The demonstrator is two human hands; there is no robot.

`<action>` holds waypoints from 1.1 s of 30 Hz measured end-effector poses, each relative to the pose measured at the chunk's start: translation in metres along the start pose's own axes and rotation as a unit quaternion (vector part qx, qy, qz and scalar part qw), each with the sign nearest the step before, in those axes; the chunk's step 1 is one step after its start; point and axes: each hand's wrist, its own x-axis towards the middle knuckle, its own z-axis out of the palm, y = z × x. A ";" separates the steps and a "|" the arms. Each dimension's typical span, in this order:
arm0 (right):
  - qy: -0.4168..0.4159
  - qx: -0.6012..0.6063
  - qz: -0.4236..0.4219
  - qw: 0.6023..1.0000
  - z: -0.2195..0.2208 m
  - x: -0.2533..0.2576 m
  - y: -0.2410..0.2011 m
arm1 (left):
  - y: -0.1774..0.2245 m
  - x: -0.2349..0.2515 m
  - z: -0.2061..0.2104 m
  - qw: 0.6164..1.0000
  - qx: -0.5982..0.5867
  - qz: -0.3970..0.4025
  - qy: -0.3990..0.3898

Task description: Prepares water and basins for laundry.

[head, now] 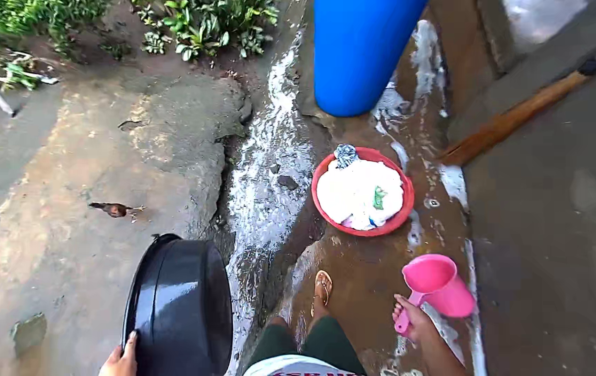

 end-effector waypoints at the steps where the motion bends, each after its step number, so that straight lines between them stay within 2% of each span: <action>1: -0.001 -0.043 -0.010 0.999 0.010 0.007 -0.020 | 0.020 -0.001 -0.001 1.000 -0.016 -0.002 0.005; 6: -0.003 -0.159 -0.051 0.986 0.057 0.005 -0.121 | 0.102 -0.003 0.010 0.998 -0.061 0.012 0.006; 9: 0.034 -0.111 -0.033 0.993 0.071 0.001 -0.148 | 0.132 -0.002 0.029 0.997 -0.062 0.032 -0.028; 12: 0.060 0.031 -0.013 0.998 0.079 0.025 -0.145 | 0.155 0.009 0.054 0.995 -0.050 0.057 -0.072; 15: 0.077 0.153 0.021 0.985 0.092 0.059 -0.120 | 0.170 0.024 0.075 0.992 -0.034 0.060 -0.110; 20: 0.097 0.245 0.062 0.963 0.127 0.114 -0.073 | 0.195 0.057 0.096 0.985 0.011 0.079 -0.155; 23: 0.078 0.224 0.093 0.967 0.147 0.123 -0.059 | 0.213 0.064 0.093 0.986 0.029 0.066 -0.149; 26: 0.051 0.150 0.112 0.981 0.149 0.124 -0.055 | 0.232 0.064 0.092 0.988 0.011 0.049 -0.148; 30: 0.056 0.025 0.114 0.992 0.134 0.129 -0.071 | 0.246 0.057 0.084 0.991 -0.033 0.034 -0.123; 33: 0.062 -0.061 0.068 0.994 0.121 0.122 -0.108 | 0.249 0.058 0.074 0.993 -0.050 0.016 -0.106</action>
